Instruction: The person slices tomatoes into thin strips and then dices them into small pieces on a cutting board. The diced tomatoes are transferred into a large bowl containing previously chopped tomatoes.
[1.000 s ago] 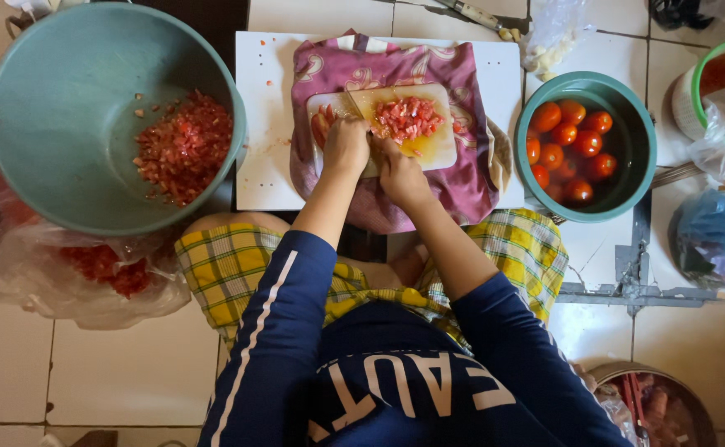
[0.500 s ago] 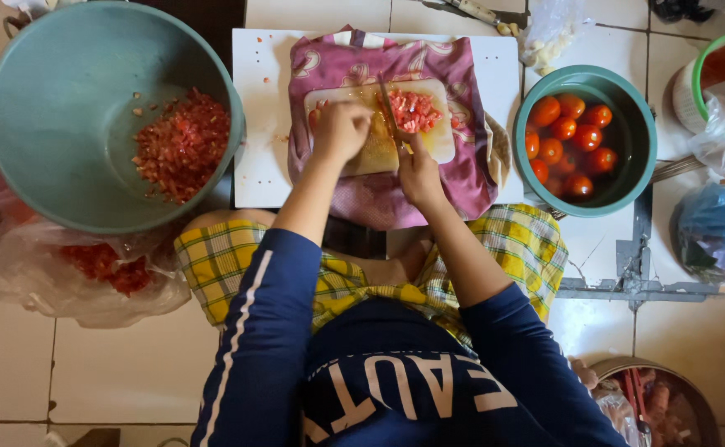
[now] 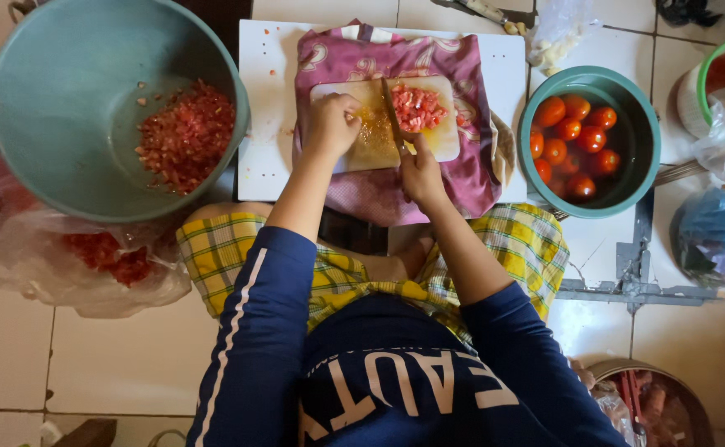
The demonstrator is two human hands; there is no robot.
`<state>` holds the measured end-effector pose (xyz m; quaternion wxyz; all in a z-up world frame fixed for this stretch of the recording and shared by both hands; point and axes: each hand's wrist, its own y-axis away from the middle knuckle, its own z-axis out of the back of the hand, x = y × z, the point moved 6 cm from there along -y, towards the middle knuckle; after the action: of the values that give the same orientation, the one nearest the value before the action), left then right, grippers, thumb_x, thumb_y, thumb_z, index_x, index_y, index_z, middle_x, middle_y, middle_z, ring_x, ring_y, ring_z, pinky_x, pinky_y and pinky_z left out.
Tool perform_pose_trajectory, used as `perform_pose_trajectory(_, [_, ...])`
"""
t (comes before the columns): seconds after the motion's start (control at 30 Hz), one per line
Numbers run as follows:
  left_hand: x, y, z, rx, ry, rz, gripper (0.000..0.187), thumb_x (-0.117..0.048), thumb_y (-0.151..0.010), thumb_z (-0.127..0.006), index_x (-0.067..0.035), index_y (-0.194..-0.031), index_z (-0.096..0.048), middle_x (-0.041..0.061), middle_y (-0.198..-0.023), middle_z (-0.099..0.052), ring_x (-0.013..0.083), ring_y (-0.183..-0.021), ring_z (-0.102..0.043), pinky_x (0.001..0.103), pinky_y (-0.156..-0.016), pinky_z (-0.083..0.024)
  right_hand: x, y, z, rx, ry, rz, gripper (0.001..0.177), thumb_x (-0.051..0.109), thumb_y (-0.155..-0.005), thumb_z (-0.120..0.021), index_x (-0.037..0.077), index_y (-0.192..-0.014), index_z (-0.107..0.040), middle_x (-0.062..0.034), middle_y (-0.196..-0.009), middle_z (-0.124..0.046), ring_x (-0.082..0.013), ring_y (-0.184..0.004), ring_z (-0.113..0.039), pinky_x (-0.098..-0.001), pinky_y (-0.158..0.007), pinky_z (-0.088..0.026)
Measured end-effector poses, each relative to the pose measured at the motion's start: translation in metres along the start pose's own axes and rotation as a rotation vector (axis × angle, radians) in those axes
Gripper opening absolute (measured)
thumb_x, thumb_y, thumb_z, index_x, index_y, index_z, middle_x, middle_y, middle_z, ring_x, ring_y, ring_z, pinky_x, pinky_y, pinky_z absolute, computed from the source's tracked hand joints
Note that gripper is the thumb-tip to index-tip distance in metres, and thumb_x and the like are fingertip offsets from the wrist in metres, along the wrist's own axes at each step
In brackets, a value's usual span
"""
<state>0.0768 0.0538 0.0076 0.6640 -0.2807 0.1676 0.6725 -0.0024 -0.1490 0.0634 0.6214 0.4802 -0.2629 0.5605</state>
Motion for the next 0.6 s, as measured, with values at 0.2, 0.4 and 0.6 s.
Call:
perform_pose_trajectory(0.2, [-0.047, -0.004, -0.020, -0.076, 0.234, -0.110, 0.020, -0.012, -0.084, -0.068, -0.018, -0.103, -0.075, 0.007, -0.094, -0.074, 0.0288, -0.093, -0.072, 0.041, -0.088, -0.055, -0.001, -0.010, 0.026, -0.136, -0.249, 0.183, 0.029, 0.012, -0.103, -0.047, 0.011, -0.132, -0.051, -0.0052, -0.055, -0.053, -0.0153, -0.037, -0.045, -0.0268, -0.032, -0.035])
perform_pose_trajectory(0.4, [-0.105, -0.016, -0.006, -0.086, 0.351, -0.250, 0.042, 0.006, -0.086, -0.053, -0.016, -0.118, -0.068, 0.009, -0.114, -0.070, 0.0277, -0.105, -0.064, 0.038, -0.096, -0.050, -0.009, -0.001, 0.088, -0.304, -0.046, -0.059, 0.026, 0.016, -0.098, -0.044, 0.022, -0.123, -0.052, -0.0035, -0.113, -0.066, -0.0097, -0.056, -0.052, -0.0294, -0.056, -0.046])
perform_pose_trajectory(0.6, [-0.094, -0.031, -0.073, -0.161, 0.172, -0.144, 0.029, -0.013, -0.095, -0.059, -0.007, -0.121, -0.067, 0.017, -0.110, -0.069, 0.0366, -0.105, -0.068, 0.046, -0.095, -0.053, -0.073, -0.037, 0.079, -0.204, -0.058, -0.004, 0.031, 0.020, -0.101, -0.050, 0.031, -0.129, -0.058, -0.0054, -0.060, -0.059, -0.0181, -0.054, -0.058, -0.0302, -0.053, -0.046])
